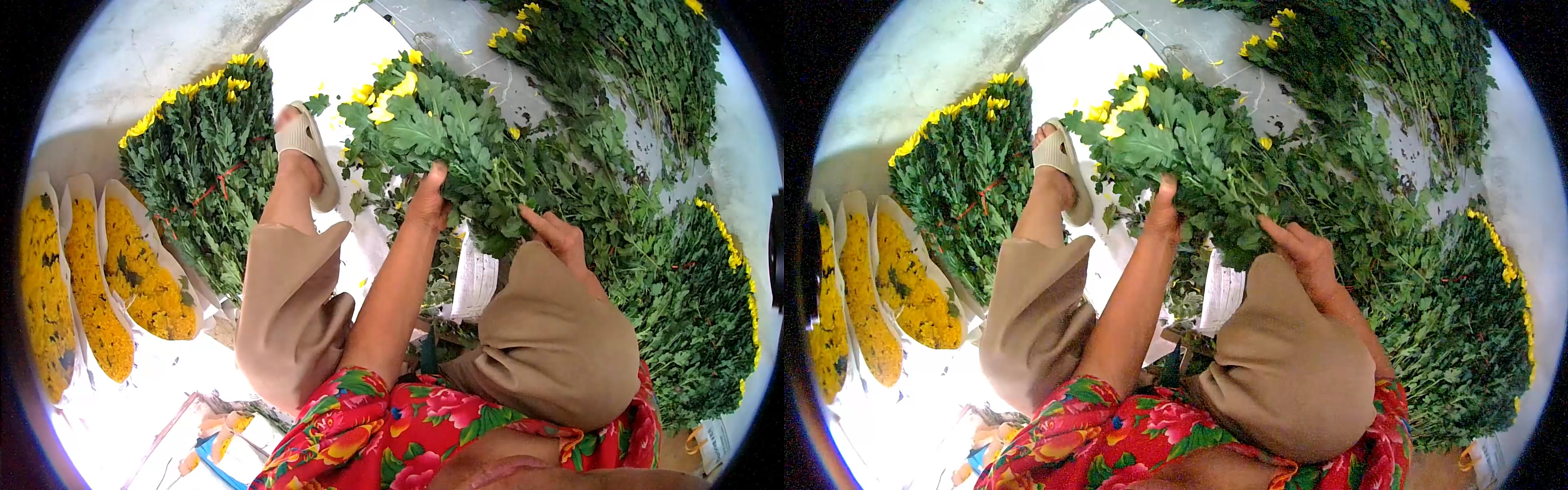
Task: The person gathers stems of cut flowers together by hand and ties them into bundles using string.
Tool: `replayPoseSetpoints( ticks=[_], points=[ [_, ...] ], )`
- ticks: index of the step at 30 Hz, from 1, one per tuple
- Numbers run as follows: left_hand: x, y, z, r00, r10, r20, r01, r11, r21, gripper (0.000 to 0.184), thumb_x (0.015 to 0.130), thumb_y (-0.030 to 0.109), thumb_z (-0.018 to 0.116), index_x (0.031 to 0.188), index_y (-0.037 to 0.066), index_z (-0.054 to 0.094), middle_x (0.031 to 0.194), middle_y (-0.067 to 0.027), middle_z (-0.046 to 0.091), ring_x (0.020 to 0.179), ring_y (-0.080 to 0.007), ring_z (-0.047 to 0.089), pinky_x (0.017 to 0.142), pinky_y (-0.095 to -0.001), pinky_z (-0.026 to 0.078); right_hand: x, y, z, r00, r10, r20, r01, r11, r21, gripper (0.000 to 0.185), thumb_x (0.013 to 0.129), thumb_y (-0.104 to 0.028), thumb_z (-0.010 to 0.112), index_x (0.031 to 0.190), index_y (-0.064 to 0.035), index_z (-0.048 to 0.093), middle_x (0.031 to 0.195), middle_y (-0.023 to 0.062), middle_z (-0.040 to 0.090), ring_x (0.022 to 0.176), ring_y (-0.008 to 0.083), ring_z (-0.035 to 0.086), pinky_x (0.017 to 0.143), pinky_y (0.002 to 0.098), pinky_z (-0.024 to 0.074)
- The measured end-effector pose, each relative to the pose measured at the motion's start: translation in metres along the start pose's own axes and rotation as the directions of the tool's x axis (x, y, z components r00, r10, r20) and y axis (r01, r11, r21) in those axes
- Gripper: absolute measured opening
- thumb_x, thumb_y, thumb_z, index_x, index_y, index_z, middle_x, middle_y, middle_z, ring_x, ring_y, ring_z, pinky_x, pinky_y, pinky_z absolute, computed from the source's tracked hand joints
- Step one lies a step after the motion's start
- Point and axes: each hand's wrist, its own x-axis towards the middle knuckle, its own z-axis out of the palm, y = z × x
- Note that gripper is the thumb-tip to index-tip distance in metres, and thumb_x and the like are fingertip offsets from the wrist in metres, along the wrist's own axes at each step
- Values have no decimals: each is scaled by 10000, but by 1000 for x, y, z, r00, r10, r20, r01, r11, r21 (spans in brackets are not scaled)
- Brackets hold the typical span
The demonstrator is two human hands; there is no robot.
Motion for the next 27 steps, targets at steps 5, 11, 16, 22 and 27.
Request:
replayPoseSetpoints(
  ticks=[5, 11, 16, 22, 27],
  points=[
    [-3, 11, 21, 996, -54, -75, 52, 998, -28, 439, 804, 179, 717, 1205, 47, 598, 1098, -74, 662, 978, -236, 649, 897, -394, 528, 2, 0, -6, 988, -34, 153, 28, 999, 41, 614, 731, -29, 677, 1318, -186, 586, 738, 93, 525, 658, 281, 581, 566, 378, 457],
    [8, -1, 8, 993, -106, 54, 107, 994, -16, 388, 834, 212, 676, 1163, 13, 624, 1054, -108, 686, 929, -245, 674, 849, -397, 552, 41, -2, -11, 988, -62, -141, 61, 998, -14, 480, 767, -80, 699, 1236, -92, 596, 831, 134, 607, 773, 340, 620, 700, 394, 506],
    [8, 0, 8, 986, -104, 131, 103, 995, 13, 420, 844, 281, 652, 1164, 11, 629, 1074, -131, 688, 957, -265, 675, 867, -412, 546, 57, -12, 13, 949, 94, -301, -38, 982, 187, 387, 816, -58, 683, 1195, -23, 615, 954, 162, 655, 887, 351, 650, 799, 393, 519],
    [-5, 9, 13, 988, -149, -44, 147, 988, -38, 388, 843, 269, 670, 1127, 6, 644, 1048, -119, 693, 930, -259, 677, 845, -404, 552, 43, 8, -16, 905, 223, -362, -156, 966, 204, 370, 859, 34, 608, 1218, -55, 629, 1090, 175, 676, 952, 246, 674, 854, 331, 510],
    [6, 1, -25, 980, -115, -165, 94, 987, -131, 387, 808, 335, 670, 1082, 61, 660, 1018, -113, 697, 916, -305, 659, 846, -447, 529, 36, 51, -59, 802, 293, -520, -234, 956, 178, 337, 948, -98, 564, 1269, -2, 601, 1232, 143, 647, 1139, 199, 596, 989, 317, 438]
  ],
)
